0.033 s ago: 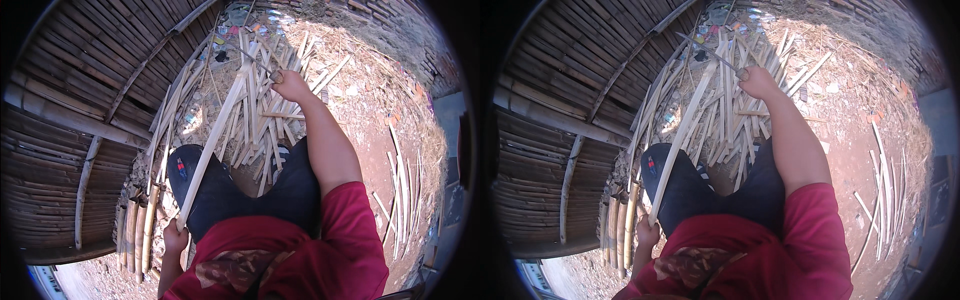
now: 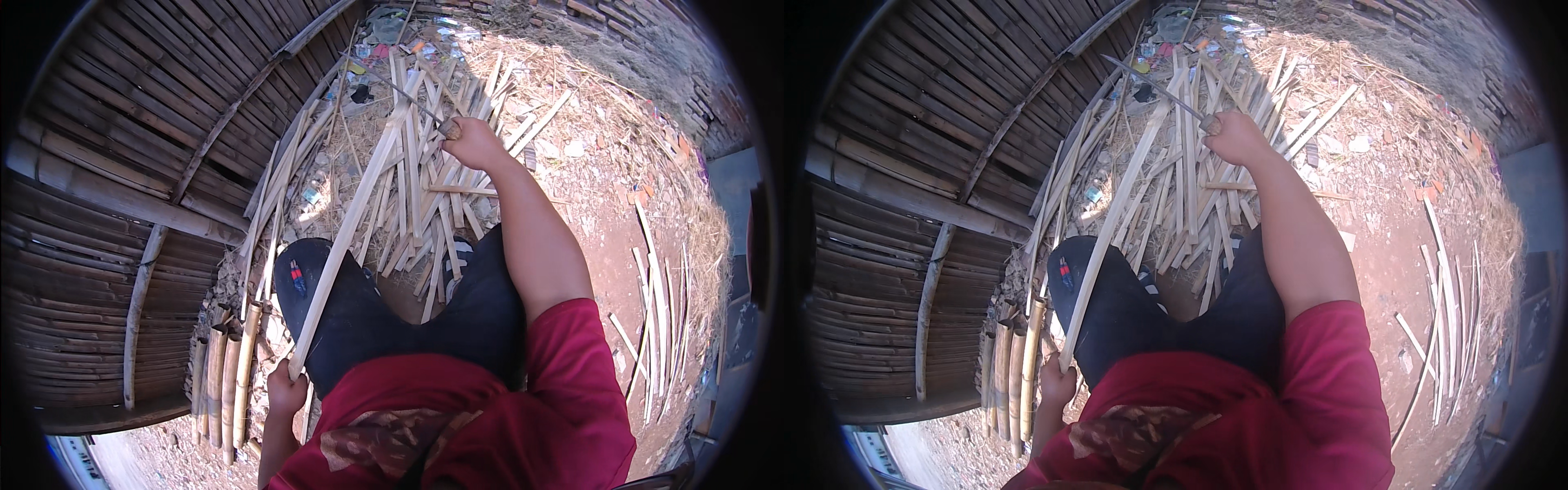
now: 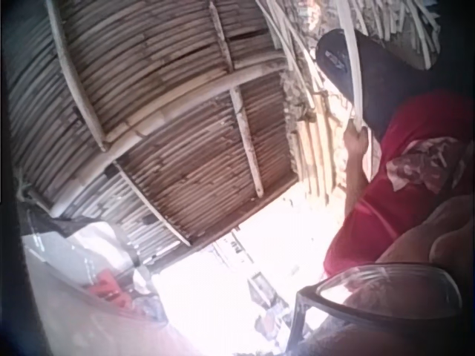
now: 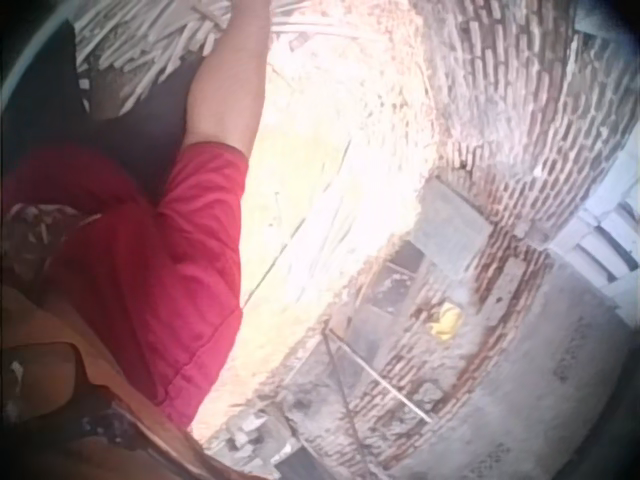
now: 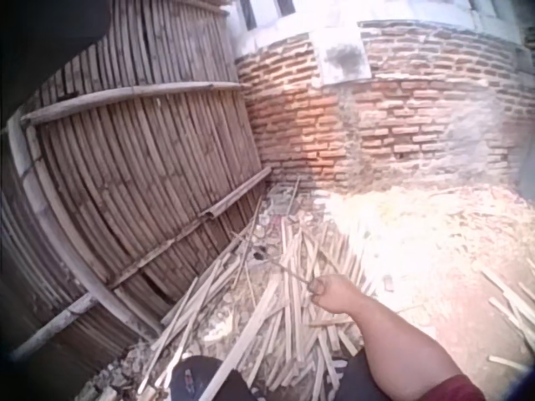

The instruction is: The person uses a machete to shave and trim a long piece of bamboo while sitting.

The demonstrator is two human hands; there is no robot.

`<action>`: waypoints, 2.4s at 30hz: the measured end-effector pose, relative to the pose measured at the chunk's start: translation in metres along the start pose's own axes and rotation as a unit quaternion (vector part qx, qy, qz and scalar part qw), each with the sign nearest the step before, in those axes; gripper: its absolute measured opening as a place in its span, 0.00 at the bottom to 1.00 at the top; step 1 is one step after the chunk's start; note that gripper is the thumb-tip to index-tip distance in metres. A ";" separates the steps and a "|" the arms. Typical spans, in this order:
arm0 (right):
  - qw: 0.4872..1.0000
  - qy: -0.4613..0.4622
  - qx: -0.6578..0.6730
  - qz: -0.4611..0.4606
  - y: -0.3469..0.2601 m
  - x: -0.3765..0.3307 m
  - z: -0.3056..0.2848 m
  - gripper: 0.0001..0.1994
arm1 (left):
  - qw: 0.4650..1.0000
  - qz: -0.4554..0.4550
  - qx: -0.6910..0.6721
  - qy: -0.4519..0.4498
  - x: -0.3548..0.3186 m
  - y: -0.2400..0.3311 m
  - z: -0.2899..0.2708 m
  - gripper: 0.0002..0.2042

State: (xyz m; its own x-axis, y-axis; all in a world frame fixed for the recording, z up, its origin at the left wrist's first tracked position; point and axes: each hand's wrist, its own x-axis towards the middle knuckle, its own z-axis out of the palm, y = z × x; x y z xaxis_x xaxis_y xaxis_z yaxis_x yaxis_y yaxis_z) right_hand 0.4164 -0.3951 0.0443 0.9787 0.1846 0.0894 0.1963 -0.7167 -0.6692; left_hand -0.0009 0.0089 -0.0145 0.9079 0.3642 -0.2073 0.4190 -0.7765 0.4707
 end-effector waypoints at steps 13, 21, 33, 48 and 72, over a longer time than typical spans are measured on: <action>0.935 -0.289 -0.058 -0.196 -0.046 -0.017 0.060 0.15 | 0.901 -0.185 -0.328 -0.216 0.003 -0.009 -0.003 0.07; 0.927 -0.263 -0.126 -0.235 -0.065 -0.042 0.073 0.13 | 0.902 -0.229 -0.287 -0.229 0.003 0.002 -0.016 0.13; 0.953 -0.267 -0.052 -0.134 -0.027 -0.010 0.064 0.19 | 0.898 -0.202 -0.313 -0.234 0.003 0.005 -0.013 0.09; 0.984 -0.081 -0.023 -0.157 -0.021 -0.007 0.051 0.10 | 0.957 -0.101 -0.225 -0.150 0.004 0.012 0.002 0.13; 0.967 -0.240 -0.028 -0.087 -0.015 -0.007 0.055 0.14 | 0.978 -0.062 -0.164 -0.114 -0.006 0.003 0.006 0.15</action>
State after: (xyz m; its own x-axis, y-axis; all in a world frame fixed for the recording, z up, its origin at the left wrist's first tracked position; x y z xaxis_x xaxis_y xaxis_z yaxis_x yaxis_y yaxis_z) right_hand 0.4037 -0.3483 0.0136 0.7931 0.5867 -0.1636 0.3722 -0.6794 -0.6324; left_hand -0.0049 0.0015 -0.0174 0.8450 0.2921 -0.4480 0.5337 -0.5138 0.6717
